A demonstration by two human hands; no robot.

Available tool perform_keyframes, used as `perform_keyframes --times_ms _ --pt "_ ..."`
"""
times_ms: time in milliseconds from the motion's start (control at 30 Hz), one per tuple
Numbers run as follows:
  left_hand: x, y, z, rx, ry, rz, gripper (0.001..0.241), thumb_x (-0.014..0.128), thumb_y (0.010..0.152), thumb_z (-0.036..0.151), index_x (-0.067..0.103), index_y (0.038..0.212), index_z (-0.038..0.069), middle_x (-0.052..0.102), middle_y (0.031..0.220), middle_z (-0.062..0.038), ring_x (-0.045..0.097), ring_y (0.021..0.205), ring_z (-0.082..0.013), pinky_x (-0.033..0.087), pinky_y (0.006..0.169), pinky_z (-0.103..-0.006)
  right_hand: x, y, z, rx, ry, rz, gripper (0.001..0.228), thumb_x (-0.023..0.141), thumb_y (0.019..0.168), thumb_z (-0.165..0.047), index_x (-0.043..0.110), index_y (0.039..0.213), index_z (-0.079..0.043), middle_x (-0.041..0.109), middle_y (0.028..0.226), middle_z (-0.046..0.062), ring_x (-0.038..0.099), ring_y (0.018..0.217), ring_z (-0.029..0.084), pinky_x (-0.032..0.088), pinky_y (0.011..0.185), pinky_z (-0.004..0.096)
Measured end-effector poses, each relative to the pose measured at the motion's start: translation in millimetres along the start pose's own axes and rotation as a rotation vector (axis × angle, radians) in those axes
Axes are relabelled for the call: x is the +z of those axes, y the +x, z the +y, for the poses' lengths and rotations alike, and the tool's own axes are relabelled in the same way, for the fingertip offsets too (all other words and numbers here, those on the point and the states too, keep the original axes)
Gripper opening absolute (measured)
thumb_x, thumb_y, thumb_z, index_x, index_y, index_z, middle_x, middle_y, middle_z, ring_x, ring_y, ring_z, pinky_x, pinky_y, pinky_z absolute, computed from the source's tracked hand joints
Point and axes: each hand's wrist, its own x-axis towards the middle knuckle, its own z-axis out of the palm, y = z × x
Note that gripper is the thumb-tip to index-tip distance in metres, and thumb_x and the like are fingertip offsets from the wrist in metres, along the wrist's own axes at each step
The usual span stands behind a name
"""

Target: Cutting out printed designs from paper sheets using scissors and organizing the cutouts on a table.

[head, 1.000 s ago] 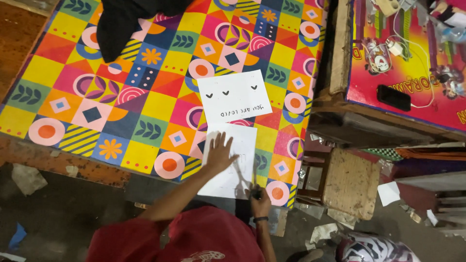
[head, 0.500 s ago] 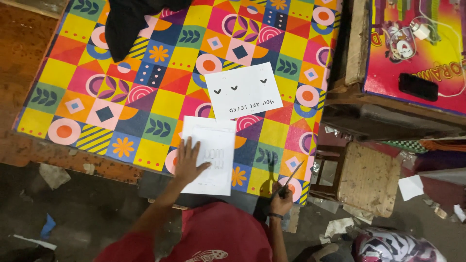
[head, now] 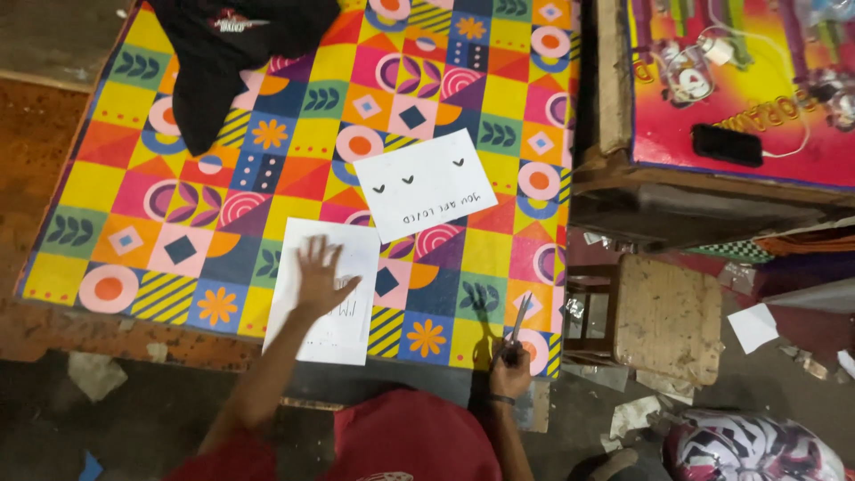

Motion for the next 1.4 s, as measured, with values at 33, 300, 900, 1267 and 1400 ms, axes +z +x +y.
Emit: perform_keyframes --times_ms 33,300,900,1267,1400 --pt "9 18 17 0.006 0.0 0.009 0.087 0.04 0.092 0.075 0.048 0.152 0.012 0.03 0.165 -0.023 0.017 0.155 -0.0439 0.008 0.121 -0.068 17 -10 -11 -0.008 0.006 -0.004 0.021 0.05 0.105 -0.003 0.058 0.086 -0.003 0.047 0.081 0.007 0.049 0.091 0.02 0.052 0.101 0.043" --pt "102 126 68 0.214 0.124 -0.025 0.056 0.054 0.098 0.052 0.05 0.144 0.019 0.042 0.158 -0.019 0.038 0.146 -0.043 0.029 0.115 -0.0672 21 -14 -20 -0.247 -1.179 0.149 0.043 0.077 0.074 -0.033 0.072 0.115 -0.022 0.08 0.103 0.001 0.075 0.097 0.017 0.056 0.084 0.031" --pt "118 13 262 0.271 -0.351 -0.116 0.018 0.063 0.092 0.033 0.063 0.087 0.017 0.062 0.08 -0.001 0.071 0.069 -0.0296 0.057 0.053 -0.0457 28 32 1 0.004 -0.658 0.12 0.029 0.091 0.077 -0.018 0.066 0.089 -0.011 0.072 0.08 0.014 0.071 0.071 0.024 0.06 0.061 0.04" --pt "42 -48 229 0.065 -0.696 0.103 0.028 0.083 0.082 0.035 0.071 0.097 0.015 0.072 0.097 -0.003 0.071 0.093 -0.0257 0.059 0.077 -0.0362 76 37 -22 0.24 -0.565 0.241 0.033 0.089 0.073 -0.024 0.071 0.093 -0.006 0.069 0.08 0.02 0.069 0.071 0.032 0.062 0.062 0.048" --pt "-1 -52 194 -0.351 -0.678 0.074 0.043 0.082 0.085 0.027 0.065 0.12 0.008 0.064 0.119 -0.02 0.063 0.114 -0.0444 0.058 0.092 -0.0518 133 9 -96 0.543 -0.186 0.089 0.043 0.09 0.071 -0.013 0.071 0.107 -0.001 0.073 0.101 0.02 0.071 0.093 0.039 0.059 0.083 0.052"
